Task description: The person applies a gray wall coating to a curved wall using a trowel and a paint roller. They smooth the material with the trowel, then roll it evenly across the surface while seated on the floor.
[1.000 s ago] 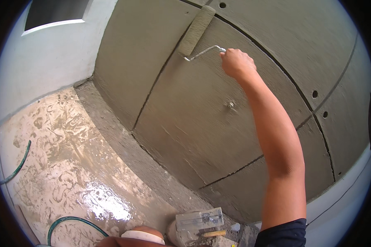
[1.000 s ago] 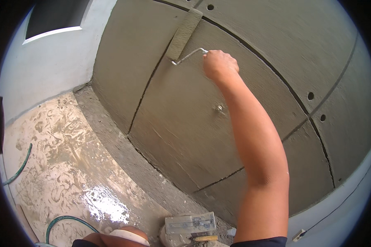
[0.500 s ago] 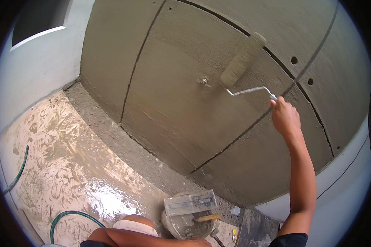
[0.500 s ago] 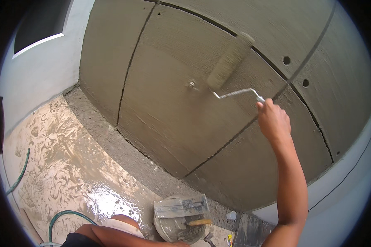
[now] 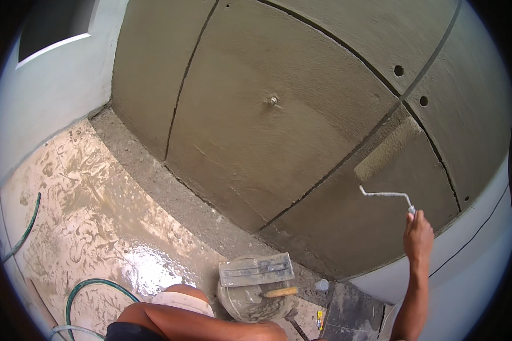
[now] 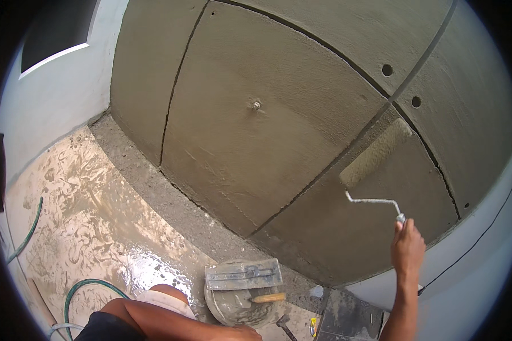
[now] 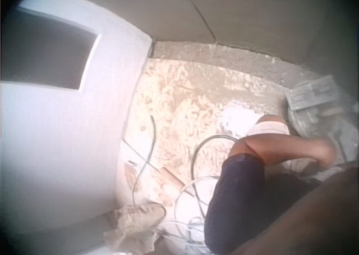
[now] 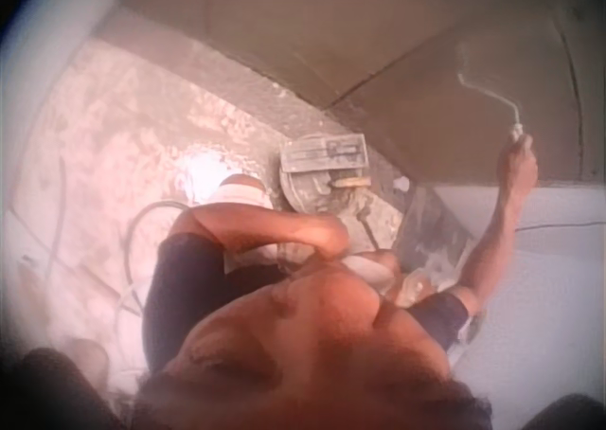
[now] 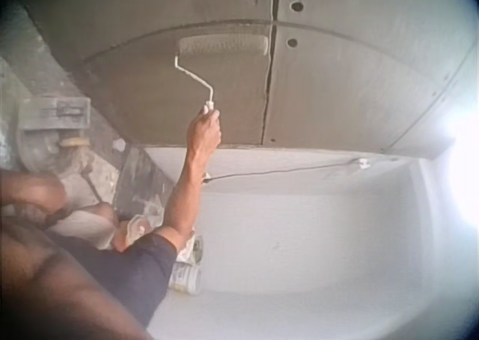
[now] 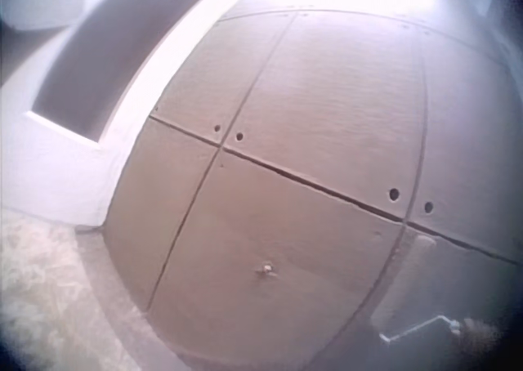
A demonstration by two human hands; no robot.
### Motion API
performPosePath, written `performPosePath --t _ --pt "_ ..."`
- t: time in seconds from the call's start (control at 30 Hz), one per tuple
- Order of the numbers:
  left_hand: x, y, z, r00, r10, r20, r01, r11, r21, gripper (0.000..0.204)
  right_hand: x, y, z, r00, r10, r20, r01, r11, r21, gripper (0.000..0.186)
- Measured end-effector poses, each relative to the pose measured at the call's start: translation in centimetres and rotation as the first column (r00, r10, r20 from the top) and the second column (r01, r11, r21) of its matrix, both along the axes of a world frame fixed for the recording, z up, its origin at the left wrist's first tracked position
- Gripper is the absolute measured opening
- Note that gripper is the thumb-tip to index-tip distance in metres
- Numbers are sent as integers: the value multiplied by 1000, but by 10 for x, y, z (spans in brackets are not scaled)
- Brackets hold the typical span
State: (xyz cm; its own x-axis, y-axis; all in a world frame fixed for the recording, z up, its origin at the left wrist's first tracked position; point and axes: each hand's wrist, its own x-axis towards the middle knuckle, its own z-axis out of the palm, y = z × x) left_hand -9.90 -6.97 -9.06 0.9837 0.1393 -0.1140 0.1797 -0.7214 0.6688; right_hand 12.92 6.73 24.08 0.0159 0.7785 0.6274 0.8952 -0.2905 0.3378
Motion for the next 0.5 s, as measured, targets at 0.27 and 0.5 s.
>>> performPosePath --t 0.27,0.5 --pt "-26 3 35 996 -75 -38 78 995 66 18 -26 34 -73 989 135 -65 -137 990 -26 28" --pt "-69 2 80 966 167 -197 -205 960 -190 20 -39 64 -99 998 64 -22 -66 993 -102 30"
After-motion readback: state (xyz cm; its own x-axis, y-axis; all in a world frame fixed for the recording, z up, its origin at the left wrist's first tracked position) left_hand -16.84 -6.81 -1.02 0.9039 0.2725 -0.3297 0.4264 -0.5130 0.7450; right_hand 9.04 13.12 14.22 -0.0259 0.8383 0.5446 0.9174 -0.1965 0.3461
